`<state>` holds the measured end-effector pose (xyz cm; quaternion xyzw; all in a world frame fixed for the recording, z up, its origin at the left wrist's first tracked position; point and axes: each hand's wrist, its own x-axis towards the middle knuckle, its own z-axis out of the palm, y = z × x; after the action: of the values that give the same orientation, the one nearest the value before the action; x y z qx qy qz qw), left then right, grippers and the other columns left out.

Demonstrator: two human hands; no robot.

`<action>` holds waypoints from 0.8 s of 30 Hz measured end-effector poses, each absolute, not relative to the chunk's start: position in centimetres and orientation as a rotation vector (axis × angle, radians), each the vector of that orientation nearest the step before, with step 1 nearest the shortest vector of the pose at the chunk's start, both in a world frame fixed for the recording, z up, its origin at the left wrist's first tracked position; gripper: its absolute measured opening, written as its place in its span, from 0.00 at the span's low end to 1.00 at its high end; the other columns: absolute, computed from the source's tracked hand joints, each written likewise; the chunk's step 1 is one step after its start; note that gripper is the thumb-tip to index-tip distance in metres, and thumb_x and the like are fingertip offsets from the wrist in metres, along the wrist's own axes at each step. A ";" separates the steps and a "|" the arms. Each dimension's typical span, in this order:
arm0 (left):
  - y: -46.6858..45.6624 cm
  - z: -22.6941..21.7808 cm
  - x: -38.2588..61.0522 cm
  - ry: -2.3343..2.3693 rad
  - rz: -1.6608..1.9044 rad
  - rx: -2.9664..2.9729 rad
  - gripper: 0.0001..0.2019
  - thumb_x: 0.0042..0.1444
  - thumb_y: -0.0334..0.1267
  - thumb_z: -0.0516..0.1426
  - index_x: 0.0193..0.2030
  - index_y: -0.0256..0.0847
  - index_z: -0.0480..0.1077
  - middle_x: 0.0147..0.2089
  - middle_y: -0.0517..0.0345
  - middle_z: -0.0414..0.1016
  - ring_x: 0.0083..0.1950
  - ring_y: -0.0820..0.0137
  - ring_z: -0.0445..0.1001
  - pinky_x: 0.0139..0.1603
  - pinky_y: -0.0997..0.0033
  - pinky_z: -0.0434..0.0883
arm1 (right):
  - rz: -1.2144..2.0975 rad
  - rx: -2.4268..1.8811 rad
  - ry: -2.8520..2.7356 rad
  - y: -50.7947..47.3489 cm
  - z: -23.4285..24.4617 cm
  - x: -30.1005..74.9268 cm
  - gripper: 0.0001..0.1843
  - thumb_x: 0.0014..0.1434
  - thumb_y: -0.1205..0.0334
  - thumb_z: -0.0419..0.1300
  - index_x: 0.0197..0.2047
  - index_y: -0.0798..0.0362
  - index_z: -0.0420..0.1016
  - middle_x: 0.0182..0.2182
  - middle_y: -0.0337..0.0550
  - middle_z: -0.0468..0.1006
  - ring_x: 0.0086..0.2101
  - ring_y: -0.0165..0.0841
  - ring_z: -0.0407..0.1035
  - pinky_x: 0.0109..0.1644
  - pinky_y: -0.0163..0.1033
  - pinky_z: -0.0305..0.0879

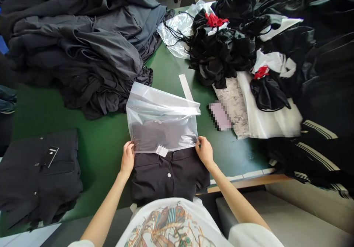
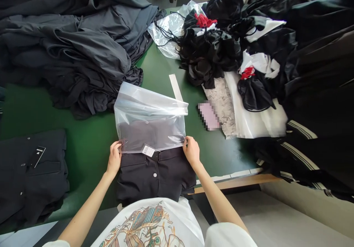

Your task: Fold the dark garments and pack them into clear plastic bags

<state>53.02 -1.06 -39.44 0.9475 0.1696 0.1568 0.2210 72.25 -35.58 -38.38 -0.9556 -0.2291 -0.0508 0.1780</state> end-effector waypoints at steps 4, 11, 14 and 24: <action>-1.1 -35.9 53.2 0.532 0.092 2.429 0.13 0.59 0.30 0.45 0.48 0.41 0.64 0.51 0.49 0.71 0.51 0.65 0.72 0.50 0.63 0.71 | 0.251 -2.604 -0.549 -36.1 -37.1 71.7 0.11 0.61 0.61 0.46 0.45 0.52 0.64 0.31 0.43 0.76 0.30 0.35 0.71 0.33 0.37 0.64; -3.6 -36.3 51.4 0.643 0.099 2.717 0.13 0.58 0.30 0.46 0.48 0.38 0.66 0.55 0.47 0.71 0.47 0.63 0.76 0.37 0.69 0.74 | 0.271 -2.649 -0.911 -38.5 -37.3 71.5 0.14 0.63 0.61 0.43 0.45 0.54 0.65 0.33 0.48 0.76 0.31 0.38 0.70 0.36 0.41 0.65; -4.4 -38.5 51.2 0.740 0.196 2.765 0.12 0.58 0.30 0.46 0.46 0.35 0.65 0.53 0.44 0.72 0.45 0.61 0.77 0.33 0.69 0.73 | 0.205 -2.648 -0.951 -39.0 -38.9 71.3 0.15 0.62 0.62 0.42 0.45 0.55 0.65 0.36 0.52 0.76 0.34 0.39 0.71 0.39 0.44 0.66; -3.7 -35.8 49.7 0.421 -0.057 2.790 0.15 0.61 0.30 0.44 0.53 0.35 0.64 0.56 0.46 0.69 0.45 0.65 0.76 0.40 0.70 0.75 | 0.660 -2.483 -0.816 -39.7 -34.0 70.9 0.10 0.61 0.63 0.44 0.43 0.50 0.63 0.30 0.41 0.75 0.29 0.34 0.69 0.32 0.37 0.64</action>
<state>49.67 -3.66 -35.81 0.9760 0.1473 -0.0201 0.1590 70.88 -39.73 -34.04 -0.8983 -0.2953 0.2389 0.2211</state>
